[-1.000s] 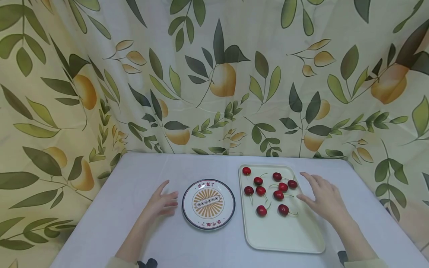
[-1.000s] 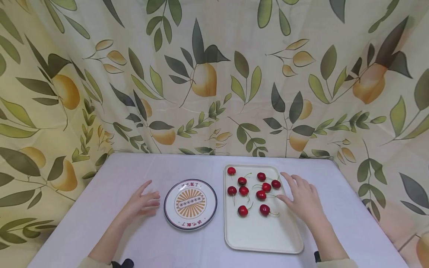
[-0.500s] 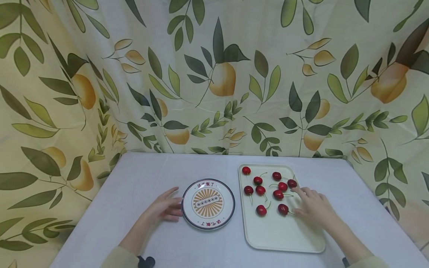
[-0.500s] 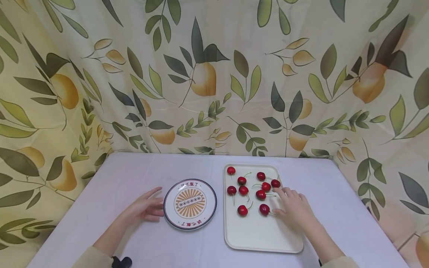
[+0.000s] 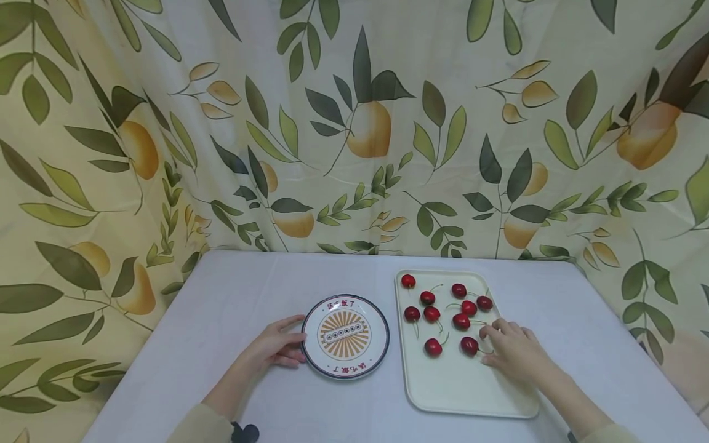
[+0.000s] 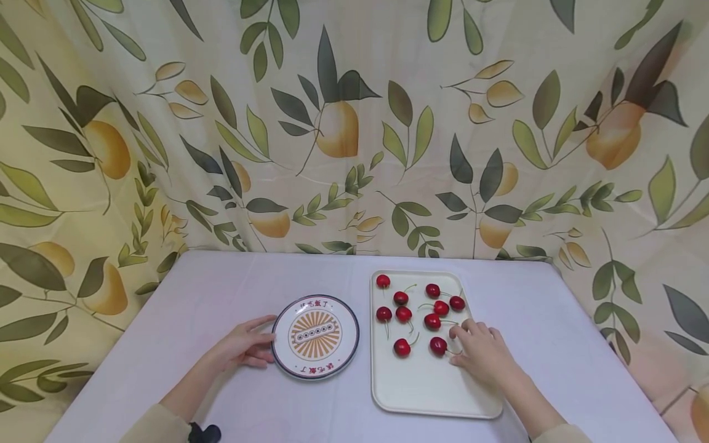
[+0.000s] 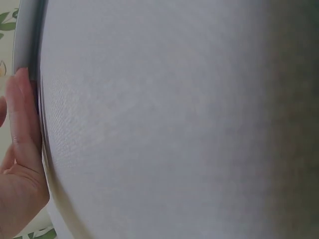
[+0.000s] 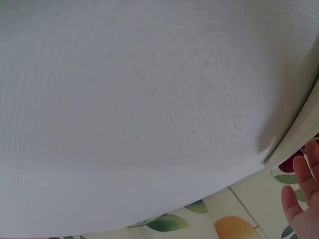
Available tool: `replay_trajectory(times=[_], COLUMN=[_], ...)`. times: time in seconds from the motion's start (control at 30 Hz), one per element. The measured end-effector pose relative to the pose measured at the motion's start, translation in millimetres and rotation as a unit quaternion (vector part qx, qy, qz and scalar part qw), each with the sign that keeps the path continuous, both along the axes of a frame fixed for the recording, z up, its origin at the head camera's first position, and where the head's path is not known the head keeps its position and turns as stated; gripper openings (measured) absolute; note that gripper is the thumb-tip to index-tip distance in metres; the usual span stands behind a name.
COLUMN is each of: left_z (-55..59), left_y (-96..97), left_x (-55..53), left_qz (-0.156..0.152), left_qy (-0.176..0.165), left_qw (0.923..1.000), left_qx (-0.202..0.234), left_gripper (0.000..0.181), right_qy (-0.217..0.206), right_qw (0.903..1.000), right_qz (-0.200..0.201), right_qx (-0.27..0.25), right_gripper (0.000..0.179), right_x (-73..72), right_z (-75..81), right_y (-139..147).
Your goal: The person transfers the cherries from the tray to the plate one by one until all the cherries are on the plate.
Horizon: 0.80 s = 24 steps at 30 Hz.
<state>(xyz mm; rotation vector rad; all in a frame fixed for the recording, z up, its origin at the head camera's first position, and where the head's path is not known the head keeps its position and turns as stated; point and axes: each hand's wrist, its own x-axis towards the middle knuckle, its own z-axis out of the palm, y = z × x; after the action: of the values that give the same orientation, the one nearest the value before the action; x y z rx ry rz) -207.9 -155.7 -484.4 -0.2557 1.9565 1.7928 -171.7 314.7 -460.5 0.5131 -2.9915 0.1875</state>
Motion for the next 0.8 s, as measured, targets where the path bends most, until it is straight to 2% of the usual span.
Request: replay_trajectory(times=[0.27, 0.47, 0.8], left_z=[-4.5, -5.4, -4.8], left_y=[-2.5, -1.7, -0.4], left_x=[-0.9, -2.1, -1.1], left_qz=[-0.005, -0.002, 0.006], left_qy=[-0.007, -0.015, -0.016], left_qw=[0.9998, 0.9997, 0.9996], left_qx=[-0.015, -0.018, -0.025], left_gripper=[0.063, 0.063, 0.062], right_qy=[0.013, 0.008, 0.019], right_qw=[0.9998, 0.9998, 0.9994], right_qz=[0.012, 0.012, 0.024], right_qx=[-0.005, -0.011, -0.014], right_gripper=[0.027, 0.022, 0.026], right_x=[1.5, 1.1, 4.7], right_z=[-4.2, -5.8, -3.8], right_y=[0.4, -0.4, -2.3])
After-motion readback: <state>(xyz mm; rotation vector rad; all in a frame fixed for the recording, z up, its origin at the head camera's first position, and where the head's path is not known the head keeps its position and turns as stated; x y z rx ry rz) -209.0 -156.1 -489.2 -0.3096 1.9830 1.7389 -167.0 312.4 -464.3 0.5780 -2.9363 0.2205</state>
